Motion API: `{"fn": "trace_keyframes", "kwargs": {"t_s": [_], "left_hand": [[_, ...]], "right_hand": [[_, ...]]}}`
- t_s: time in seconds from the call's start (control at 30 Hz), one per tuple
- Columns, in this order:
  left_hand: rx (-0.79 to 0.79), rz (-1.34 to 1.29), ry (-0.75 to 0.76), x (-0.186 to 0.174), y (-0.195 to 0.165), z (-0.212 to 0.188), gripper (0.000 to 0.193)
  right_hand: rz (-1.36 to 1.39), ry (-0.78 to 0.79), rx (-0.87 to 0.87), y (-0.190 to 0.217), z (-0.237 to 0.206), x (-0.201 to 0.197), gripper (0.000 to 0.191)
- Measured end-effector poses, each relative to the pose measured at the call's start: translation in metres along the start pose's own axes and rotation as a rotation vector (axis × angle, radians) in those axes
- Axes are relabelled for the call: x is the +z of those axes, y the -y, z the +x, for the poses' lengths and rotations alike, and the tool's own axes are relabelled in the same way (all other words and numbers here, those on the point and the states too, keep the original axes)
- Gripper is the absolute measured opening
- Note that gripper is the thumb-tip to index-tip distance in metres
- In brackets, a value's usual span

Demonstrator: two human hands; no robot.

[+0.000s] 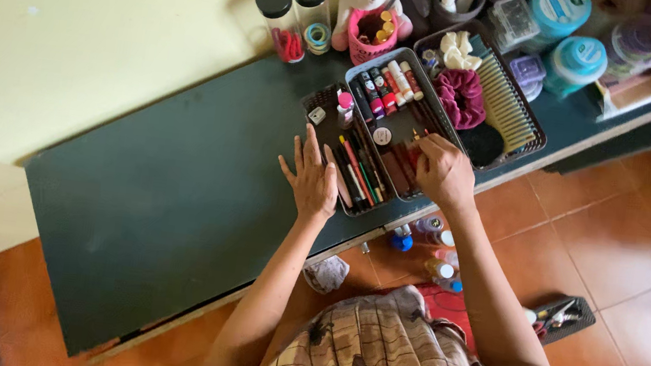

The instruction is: The person kneels at a low dresser and reorganizes cosmetic items into storage trays, arranging pens, lip products, scissors and small containers into separate compartments. They pick up bottles and jars from the floor and the dresser and place them in rows along the back of the dresser.

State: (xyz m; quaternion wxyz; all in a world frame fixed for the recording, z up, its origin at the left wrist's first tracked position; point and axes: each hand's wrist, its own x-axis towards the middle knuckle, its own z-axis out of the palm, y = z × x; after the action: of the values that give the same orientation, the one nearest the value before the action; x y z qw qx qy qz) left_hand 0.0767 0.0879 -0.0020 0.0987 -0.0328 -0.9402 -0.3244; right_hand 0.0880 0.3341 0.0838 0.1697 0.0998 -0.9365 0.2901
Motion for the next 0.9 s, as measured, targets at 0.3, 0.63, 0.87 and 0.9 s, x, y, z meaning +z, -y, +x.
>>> {"fn": "trace_keyframes", "kwargs": {"t_s": [0.3,0.63,0.87,0.9], "left_hand": [[-0.003,0.131,0.084,-0.003,0.015,-0.002,0.066],[-0.009,0.039,0.044,-0.003,0.005,0.005,0.079],[-0.006,0.012,-0.011,0.007,0.006,0.000,0.074],[-0.001,0.026,-0.020,0.009,0.007,-0.001,0.071]], "right_hand": [[-0.018,-0.061,0.079,0.010,-0.006,0.012,0.014],[-0.012,-0.066,0.064,0.003,-0.004,0.010,0.013],[-0.053,-0.457,-0.033,-0.019,-0.022,-0.018,0.016],[-0.077,-0.464,0.009,-0.027,-0.027,-0.028,0.020]]}}
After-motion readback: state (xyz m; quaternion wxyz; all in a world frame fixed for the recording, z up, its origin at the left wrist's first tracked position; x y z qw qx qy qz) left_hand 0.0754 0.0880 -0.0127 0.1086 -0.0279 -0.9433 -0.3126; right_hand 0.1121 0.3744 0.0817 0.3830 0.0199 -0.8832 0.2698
